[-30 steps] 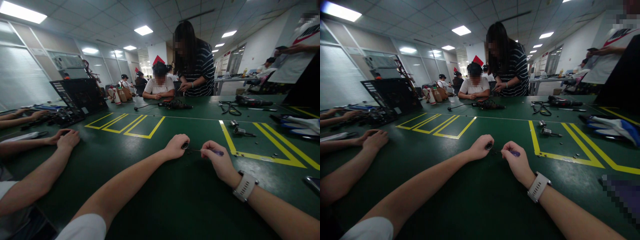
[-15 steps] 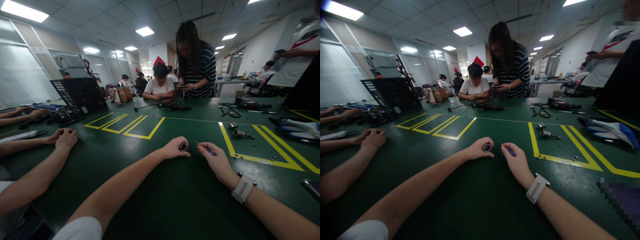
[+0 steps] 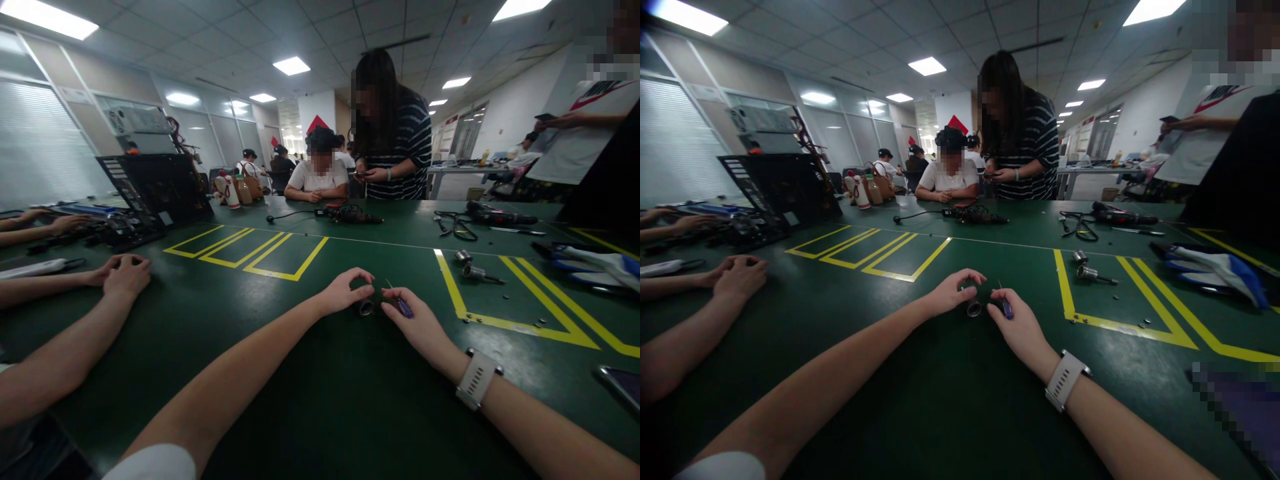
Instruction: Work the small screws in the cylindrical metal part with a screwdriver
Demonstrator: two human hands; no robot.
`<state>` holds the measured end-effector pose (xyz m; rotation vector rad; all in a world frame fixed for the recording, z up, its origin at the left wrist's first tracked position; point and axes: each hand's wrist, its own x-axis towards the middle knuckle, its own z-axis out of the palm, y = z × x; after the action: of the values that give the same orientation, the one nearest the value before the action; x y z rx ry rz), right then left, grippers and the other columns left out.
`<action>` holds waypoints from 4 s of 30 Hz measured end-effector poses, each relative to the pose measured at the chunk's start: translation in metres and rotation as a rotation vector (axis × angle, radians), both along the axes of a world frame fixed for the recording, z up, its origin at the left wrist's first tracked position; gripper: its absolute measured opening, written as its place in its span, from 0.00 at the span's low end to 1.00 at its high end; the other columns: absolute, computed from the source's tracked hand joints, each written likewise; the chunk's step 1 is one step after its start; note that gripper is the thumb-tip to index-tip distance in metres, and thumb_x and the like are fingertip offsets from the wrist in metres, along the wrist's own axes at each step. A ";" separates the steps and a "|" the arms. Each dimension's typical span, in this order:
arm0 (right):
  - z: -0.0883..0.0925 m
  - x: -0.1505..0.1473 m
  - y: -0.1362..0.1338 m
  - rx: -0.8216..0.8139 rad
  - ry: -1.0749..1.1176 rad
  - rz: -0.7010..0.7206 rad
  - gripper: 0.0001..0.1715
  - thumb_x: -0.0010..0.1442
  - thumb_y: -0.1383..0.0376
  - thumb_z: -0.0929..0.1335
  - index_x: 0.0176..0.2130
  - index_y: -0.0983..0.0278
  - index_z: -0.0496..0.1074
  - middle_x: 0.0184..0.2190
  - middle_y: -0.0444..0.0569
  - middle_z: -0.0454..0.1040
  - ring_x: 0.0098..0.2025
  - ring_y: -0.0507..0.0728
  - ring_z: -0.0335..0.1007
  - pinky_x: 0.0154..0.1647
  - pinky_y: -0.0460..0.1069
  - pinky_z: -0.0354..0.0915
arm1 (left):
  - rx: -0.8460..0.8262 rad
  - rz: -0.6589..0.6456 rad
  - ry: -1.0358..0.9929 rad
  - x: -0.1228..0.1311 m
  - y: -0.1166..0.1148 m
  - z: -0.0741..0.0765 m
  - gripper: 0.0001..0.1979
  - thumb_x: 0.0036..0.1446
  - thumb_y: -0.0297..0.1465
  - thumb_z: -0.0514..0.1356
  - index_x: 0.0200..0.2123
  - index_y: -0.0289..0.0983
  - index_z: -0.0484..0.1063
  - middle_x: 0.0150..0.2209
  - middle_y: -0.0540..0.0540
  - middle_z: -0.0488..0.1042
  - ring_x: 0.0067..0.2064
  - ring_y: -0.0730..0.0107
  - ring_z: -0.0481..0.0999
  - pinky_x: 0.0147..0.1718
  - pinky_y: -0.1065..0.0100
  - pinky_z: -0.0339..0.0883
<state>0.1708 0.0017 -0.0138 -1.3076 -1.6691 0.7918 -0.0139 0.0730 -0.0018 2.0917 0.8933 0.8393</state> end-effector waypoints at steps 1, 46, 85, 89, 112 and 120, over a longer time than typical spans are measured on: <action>0.000 -0.002 0.000 0.005 -0.015 0.008 0.12 0.54 0.60 0.66 0.40 0.61 0.68 0.46 0.51 0.72 0.48 0.60 0.68 0.48 0.58 0.62 | -0.016 0.077 -0.072 0.000 0.002 0.000 0.16 0.55 0.43 0.55 0.37 0.36 0.68 0.43 0.44 0.71 0.47 0.64 0.69 0.46 0.62 0.61; 0.020 -0.008 -0.113 -0.029 -0.506 0.556 0.20 0.52 0.78 0.61 0.42 0.61 0.68 0.58 0.50 0.63 0.60 0.57 0.56 0.59 0.54 0.57 | 0.187 0.300 -0.091 -0.005 -0.050 0.007 0.11 0.61 0.34 0.49 0.38 0.35 0.67 0.41 0.45 0.69 0.44 0.69 0.68 0.45 0.66 0.63; 0.025 0.026 -0.117 0.187 -0.193 -0.064 0.19 0.47 0.64 0.67 0.42 0.61 0.70 0.36 0.51 0.77 0.35 0.59 0.76 0.35 0.51 0.72 | -0.338 -0.050 -0.295 0.041 -0.170 0.027 0.25 0.48 0.26 0.63 0.51 0.44 0.66 0.56 0.44 0.58 0.49 0.66 0.69 0.45 0.66 0.70; 0.025 0.022 -0.112 0.098 -0.146 -0.031 0.25 0.45 0.64 0.69 0.46 0.61 0.69 0.42 0.52 0.76 0.41 0.62 0.74 0.42 0.56 0.71 | -0.375 -0.014 -0.346 0.039 -0.164 0.025 0.23 0.49 0.25 0.62 0.50 0.45 0.69 0.56 0.45 0.59 0.52 0.62 0.68 0.47 0.63 0.70; 0.042 0.046 -0.114 -0.153 0.115 -0.009 0.20 0.55 0.50 0.65 0.28 0.63 0.73 0.18 0.47 0.73 0.18 0.53 0.69 0.15 0.44 0.68 | -0.850 0.228 -0.824 0.025 -0.115 0.029 0.15 0.50 0.20 0.61 0.43 0.34 0.71 0.43 0.44 0.75 0.45 0.67 0.74 0.50 0.58 0.67; 0.040 0.037 -0.114 -0.114 0.009 0.006 0.21 0.53 0.48 0.65 0.26 0.62 0.72 0.19 0.47 0.75 0.19 0.54 0.72 0.17 0.46 0.70 | -0.909 0.207 -0.845 0.024 -0.114 0.028 0.11 0.53 0.20 0.59 0.41 0.32 0.73 0.43 0.43 0.75 0.45 0.67 0.75 0.52 0.58 0.66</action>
<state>0.2076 -0.1126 0.0266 -1.3753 -1.6414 0.9064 0.0099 -0.0408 0.0257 0.7540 0.7836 1.0312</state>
